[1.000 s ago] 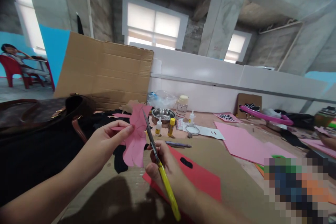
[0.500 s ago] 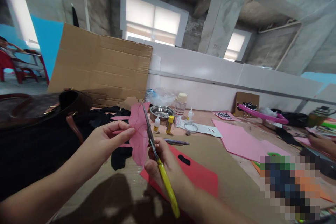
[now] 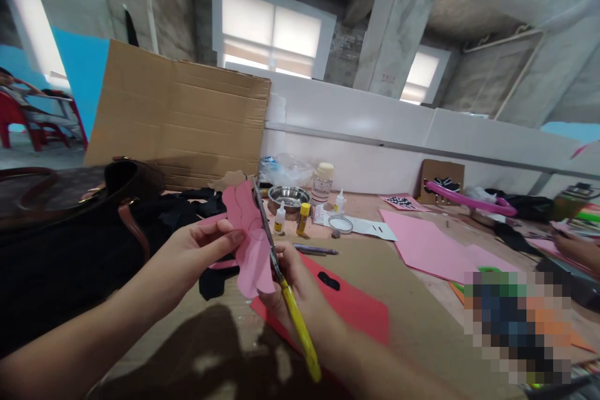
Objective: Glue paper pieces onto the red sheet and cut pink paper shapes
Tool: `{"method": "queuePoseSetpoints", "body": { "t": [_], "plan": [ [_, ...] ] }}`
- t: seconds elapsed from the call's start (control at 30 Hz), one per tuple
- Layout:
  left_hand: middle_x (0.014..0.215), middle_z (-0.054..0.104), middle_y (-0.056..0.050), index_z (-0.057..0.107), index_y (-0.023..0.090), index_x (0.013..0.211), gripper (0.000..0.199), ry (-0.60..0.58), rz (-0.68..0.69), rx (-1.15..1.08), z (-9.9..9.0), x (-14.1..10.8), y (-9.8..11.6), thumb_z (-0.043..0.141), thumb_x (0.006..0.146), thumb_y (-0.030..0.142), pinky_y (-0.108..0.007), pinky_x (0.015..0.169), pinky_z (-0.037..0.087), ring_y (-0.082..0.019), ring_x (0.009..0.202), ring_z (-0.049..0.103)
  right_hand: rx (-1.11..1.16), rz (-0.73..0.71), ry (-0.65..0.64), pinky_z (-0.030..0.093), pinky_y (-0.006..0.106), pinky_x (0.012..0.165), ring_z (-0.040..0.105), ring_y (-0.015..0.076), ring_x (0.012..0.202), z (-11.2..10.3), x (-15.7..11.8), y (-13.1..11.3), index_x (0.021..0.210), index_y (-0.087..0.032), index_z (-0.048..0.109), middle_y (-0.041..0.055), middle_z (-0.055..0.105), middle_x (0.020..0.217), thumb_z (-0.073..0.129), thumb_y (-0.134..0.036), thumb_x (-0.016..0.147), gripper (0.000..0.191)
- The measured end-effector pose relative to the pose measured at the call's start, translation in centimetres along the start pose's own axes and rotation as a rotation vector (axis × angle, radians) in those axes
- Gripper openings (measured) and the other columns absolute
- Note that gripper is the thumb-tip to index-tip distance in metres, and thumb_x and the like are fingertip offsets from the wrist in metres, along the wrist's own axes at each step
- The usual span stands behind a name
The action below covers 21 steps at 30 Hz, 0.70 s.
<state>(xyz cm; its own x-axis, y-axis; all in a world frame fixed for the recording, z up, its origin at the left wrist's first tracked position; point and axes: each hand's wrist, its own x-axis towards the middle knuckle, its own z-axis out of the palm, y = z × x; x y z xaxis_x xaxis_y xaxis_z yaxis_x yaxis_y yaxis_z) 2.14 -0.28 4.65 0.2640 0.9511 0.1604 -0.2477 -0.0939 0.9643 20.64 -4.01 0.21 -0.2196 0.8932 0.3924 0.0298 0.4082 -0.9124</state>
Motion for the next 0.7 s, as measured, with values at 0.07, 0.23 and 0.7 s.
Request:
{"method": "queuePoseSetpoints", "body": {
  "t": [0.07, 0.23, 0.7],
  "plan": [
    [0.067, 0.067, 0.003, 0.068, 0.017, 0.068, 0.034, -0.001, 0.004, 0.0, -0.1, 0.1, 0.0, 0.088, 0.066, 0.044, -0.019, 0.066, 0.054, -0.01, 0.067, 0.062, 0.0, 0.005, -0.007, 0.052, 0.037, 0.095, 0.063, 0.025, 0.106, -0.1, -0.1, 0.0, 0.124, -0.027, 0.06, 0.0092, 0.066, 0.115, 0.065, -0.07, 0.084, 0.059],
    [0.065, 0.067, 0.003, 0.068, 0.017, 0.067, 0.033, 0.016, 0.035, -0.014, 0.1, 0.1, 0.2, 0.089, 0.064, 0.041, -0.019, 0.065, 0.053, -0.01, 0.064, 0.062, -0.016, 0.029, -0.014, 0.055, 0.034, 0.084, 0.062, 0.0223, 0.091, -0.2, -0.1, -0.1, 0.118, -0.026, 0.061, 0.0059, 0.063, 0.098, 0.065, -0.074, 0.08, 0.061],
    [0.068, 0.066, 0.003, 0.065, 0.018, 0.07, 0.028, 0.021, 0.018, 0.093, 0.0, -0.2, 0.6, 0.084, 0.069, 0.038, -0.021, 0.066, 0.055, -0.012, 0.067, 0.063, -0.143, 0.006, -0.023, 0.056, 0.038, 0.085, 0.064, 0.0249, 0.093, -0.2, 0.1, -1.2, 0.11, -0.025, 0.061, 0.0094, 0.066, 0.102, 0.061, -0.07, 0.084, 0.052]
  ]
}}
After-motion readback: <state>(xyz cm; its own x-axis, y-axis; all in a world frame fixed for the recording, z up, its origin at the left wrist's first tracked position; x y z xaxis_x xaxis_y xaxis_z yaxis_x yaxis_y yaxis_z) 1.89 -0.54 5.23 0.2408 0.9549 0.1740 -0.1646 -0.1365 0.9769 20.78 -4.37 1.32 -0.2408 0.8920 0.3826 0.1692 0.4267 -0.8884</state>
